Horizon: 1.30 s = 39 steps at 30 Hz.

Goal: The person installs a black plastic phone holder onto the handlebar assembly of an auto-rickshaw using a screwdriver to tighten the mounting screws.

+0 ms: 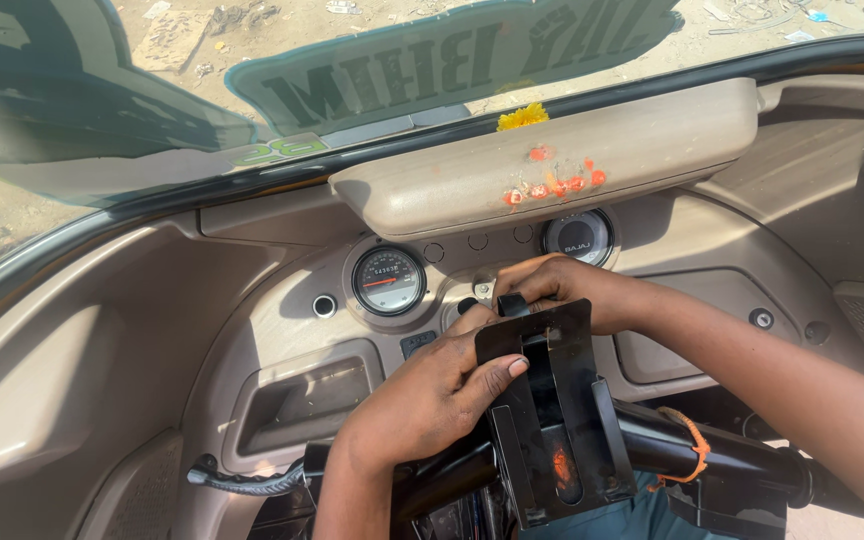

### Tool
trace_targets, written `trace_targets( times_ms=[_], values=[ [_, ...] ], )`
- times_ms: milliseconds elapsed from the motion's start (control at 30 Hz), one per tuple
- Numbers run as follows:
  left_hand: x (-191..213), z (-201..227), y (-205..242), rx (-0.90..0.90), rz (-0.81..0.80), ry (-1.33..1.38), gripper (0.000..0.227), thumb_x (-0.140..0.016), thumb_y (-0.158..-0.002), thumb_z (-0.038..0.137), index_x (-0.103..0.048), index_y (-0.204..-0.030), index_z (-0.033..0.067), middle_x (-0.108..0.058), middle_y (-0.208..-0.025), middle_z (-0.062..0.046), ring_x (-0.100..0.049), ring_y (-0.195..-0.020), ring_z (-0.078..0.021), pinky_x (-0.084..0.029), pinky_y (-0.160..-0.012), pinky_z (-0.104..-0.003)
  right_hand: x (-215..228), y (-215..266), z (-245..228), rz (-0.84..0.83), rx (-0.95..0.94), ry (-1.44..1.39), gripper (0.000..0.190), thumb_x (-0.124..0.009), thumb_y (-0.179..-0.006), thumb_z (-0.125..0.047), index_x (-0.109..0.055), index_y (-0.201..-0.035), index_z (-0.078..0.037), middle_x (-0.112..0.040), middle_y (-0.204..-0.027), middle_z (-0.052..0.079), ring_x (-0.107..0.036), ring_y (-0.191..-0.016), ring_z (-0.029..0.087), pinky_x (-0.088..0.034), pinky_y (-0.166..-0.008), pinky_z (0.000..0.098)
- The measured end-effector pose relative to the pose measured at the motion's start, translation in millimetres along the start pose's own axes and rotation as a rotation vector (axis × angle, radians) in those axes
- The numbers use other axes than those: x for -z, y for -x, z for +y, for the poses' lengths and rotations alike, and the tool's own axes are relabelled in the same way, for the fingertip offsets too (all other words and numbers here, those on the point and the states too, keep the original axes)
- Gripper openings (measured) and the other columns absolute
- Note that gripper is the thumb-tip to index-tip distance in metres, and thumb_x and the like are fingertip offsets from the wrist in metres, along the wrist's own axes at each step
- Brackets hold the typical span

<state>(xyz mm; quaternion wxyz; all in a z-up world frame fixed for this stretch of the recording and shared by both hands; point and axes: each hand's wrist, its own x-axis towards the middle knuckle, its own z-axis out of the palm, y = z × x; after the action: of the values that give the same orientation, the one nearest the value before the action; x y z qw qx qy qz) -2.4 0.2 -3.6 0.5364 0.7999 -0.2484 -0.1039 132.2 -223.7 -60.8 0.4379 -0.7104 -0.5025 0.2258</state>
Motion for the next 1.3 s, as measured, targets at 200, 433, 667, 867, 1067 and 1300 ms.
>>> trace_targets(
  times_ms=[200,433,667,867,1067,1300],
  values=[
    [2,4,-4,0.165,-0.038,-0.030,0.039,-0.054,-0.101,0.036,-0.065,-0.118,0.0036,-0.061,-0.117,-0.007,-0.063,-0.106,-0.0250,-0.049,-0.093,-0.037,3,-2,-9,-0.018,-0.054,0.049,0.019,-0.075,-0.083,-0.021,-0.078,-0.091,-0.004,-0.070,-0.101,0.006,-0.068,-0.102,0.022,-0.055,-0.087,0.0373],
    [-6,-6,-4,0.197,0.004,-0.049,0.047,-0.057,-0.098,0.044,-0.066,-0.119,0.0032,-0.061,-0.120,-0.008,-0.063,-0.111,-0.0264,-0.048,-0.098,-0.037,1,3,4,-0.015,-0.034,0.131,0.019,-0.078,-0.077,-0.017,-0.072,-0.083,-0.001,-0.067,-0.097,0.007,-0.065,-0.101,0.023,-0.054,-0.085,0.0381],
    [-15,-22,-1,0.108,0.073,0.026,0.056,-0.055,-0.101,0.047,-0.061,-0.134,0.0025,-0.055,-0.139,-0.014,-0.054,-0.130,-0.0273,-0.040,-0.110,-0.036,-3,8,-3,0.075,-0.181,0.135,0.023,-0.073,-0.085,-0.019,-0.073,-0.104,-0.005,-0.068,-0.097,0.008,-0.069,-0.093,0.021,-0.055,-0.083,0.0371],
    [-15,-26,-5,0.217,0.051,0.033,0.060,-0.053,-0.098,0.050,-0.059,-0.137,0.0051,-0.064,-0.137,-0.014,-0.057,-0.128,-0.0224,-0.043,-0.108,-0.034,35,71,-44,0.624,-0.157,0.373,0.024,-0.075,-0.093,-0.027,-0.078,-0.110,-0.011,-0.076,-0.092,0.002,-0.070,-0.080,0.012,-0.056,-0.070,0.0275],
    [-18,-29,-4,0.173,0.080,0.058,0.063,-0.053,-0.099,0.051,-0.056,-0.140,0.0033,-0.065,-0.135,-0.014,-0.056,-0.130,-0.0231,-0.041,-0.110,-0.035,-18,161,-134,1.015,0.733,-0.540,0.025,-0.062,-0.106,-0.023,-0.066,-0.092,-0.003,-0.045,-0.050,-0.001,-0.039,-0.035,0.007,-0.033,-0.041,0.0263],
    [-21,-31,-3,0.112,0.125,0.111,0.066,-0.055,-0.098,0.052,-0.054,-0.141,0.0030,-0.061,-0.139,-0.014,-0.053,-0.133,-0.0240,-0.039,-0.112,-0.036,-95,119,-201,0.925,0.482,-0.542,0.028,-0.060,-0.102,-0.032,-0.062,-0.086,-0.009,-0.036,-0.044,-0.002,-0.030,-0.035,0.010,-0.029,-0.038,0.0301]
  ],
)
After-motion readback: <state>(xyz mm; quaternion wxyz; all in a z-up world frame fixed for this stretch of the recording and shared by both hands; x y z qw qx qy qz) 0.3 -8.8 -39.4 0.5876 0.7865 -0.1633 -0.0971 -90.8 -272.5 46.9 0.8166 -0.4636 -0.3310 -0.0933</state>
